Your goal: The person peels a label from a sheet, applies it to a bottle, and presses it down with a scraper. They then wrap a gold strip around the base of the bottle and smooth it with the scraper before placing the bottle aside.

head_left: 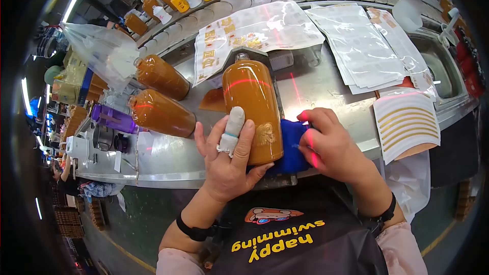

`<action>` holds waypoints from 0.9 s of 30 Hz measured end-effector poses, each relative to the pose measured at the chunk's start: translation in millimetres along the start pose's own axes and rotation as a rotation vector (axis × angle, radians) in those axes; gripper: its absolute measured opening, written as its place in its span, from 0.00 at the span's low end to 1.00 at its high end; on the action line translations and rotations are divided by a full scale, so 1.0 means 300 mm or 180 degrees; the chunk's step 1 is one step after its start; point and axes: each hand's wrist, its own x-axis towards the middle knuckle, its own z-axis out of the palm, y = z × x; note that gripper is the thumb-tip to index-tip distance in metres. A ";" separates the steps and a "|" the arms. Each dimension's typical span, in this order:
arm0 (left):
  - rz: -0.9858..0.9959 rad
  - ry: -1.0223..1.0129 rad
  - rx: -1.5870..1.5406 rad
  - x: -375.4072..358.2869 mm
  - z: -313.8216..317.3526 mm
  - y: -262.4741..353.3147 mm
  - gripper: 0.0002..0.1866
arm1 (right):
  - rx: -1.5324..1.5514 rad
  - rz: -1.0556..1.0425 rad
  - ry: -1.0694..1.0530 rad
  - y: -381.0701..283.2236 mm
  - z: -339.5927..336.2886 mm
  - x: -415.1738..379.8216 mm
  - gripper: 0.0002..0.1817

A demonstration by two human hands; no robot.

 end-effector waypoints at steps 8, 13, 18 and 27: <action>0.0173 -0.0182 0.0212 0.020 -0.031 0.006 0.36 | -0.0103 -0.0101 -0.0282 -0.003 -0.023 -0.030 0.12; 0.0239 -0.0239 0.0256 0.030 -0.040 0.014 0.34 | 0.0119 0.0063 -0.0026 0.011 -0.017 -0.047 0.12; 0.0266 -0.0282 0.0223 0.039 -0.039 0.025 0.32 | 0.0555 0.0505 0.0329 0.027 -0.021 -0.054 0.13; -0.0069 -0.0075 -0.0834 0.021 -0.018 0.008 0.31 | 0.2351 0.1855 -0.0123 -0.002 -0.032 0.013 0.12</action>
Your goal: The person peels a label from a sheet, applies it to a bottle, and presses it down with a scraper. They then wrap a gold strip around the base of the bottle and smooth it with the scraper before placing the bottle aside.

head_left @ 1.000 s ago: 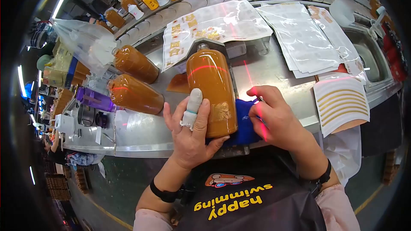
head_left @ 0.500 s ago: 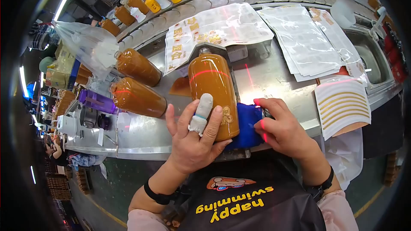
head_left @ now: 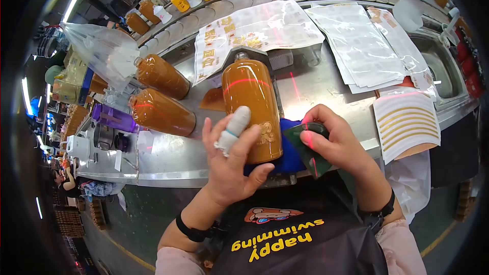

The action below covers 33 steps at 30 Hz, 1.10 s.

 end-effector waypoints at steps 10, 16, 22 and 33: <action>-0.0053 0.0128 0.0171 -0.021 0.023 0.003 0.32 | 0.0236 0.0102 -0.0365 0.012 0.042 0.037 0.11; -0.0056 0.0164 0.0211 -0.027 0.028 0.006 0.30 | 0.0552 0.0310 -0.0364 0.024 0.033 0.029 0.11; 0.0050 0.0175 0.0300 -0.016 0.031 0.024 0.29 | 0.0316 -0.0201 -0.0241 0.015 0.087 0.050 0.11; 0.0170 0.0450 0.0485 -0.020 0.046 0.042 0.28 | 0.0368 0.0308 0.0006 0.041 0.050 0.015 0.11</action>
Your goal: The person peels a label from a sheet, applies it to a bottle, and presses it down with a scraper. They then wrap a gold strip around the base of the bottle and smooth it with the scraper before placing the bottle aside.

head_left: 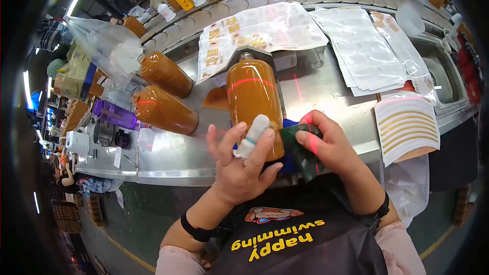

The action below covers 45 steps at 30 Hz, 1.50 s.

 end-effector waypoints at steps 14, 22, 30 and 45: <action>-0.0518 -0.0103 -0.0190 -0.015 -0.003 -0.001 0.44 | 0.0061 -0.0831 0.0582 -0.040 0.086 0.029 0.13; -0.0589 -0.0101 -0.0435 -0.075 0.049 -0.051 0.46 | -0.0325 -0.0933 0.0790 -0.007 0.118 0.046 0.12; -0.0587 0.0067 -0.0782 -0.074 0.061 -0.055 0.47 | -0.1724 -0.2201 0.1046 -0.025 0.059 0.066 0.10; -0.1072 -0.0192 -0.0605 -0.096 0.044 -0.077 0.53 | -0.1790 -0.2178 -0.0579 -0.182 0.060 0.097 0.09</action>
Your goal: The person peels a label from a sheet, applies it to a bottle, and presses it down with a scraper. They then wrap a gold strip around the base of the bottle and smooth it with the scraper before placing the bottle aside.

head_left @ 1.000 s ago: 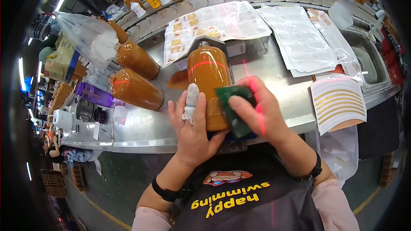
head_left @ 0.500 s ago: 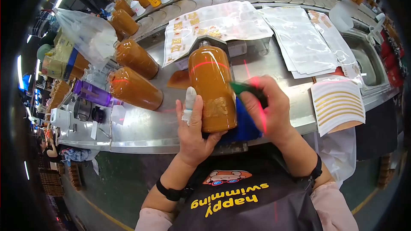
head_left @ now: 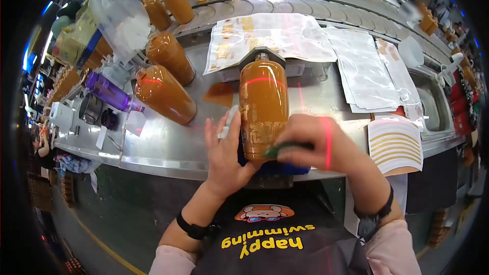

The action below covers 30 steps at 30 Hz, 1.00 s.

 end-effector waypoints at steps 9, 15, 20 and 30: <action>-0.0012 0.0077 0.0022 -0.006 0.012 -0.008 0.55 | -0.0364 0.0503 0.0381 0.048 0.012 0.028 0.11; -0.0257 0.0119 -0.0513 0.007 0.033 -0.020 0.56 | -0.0322 0.0542 0.0179 0.023 0.031 0.066 0.08; 0.0087 0.0102 -0.0050 0.014 -0.015 -0.019 0.57 | -0.0200 0.0477 -0.0370 -0.051 0.006 0.078 0.10; -0.0055 0.0275 -0.0101 0.004 0.005 -0.018 0.54 | -0.0973 0.0898 0.0575 -0.030 -0.009 0.099 0.09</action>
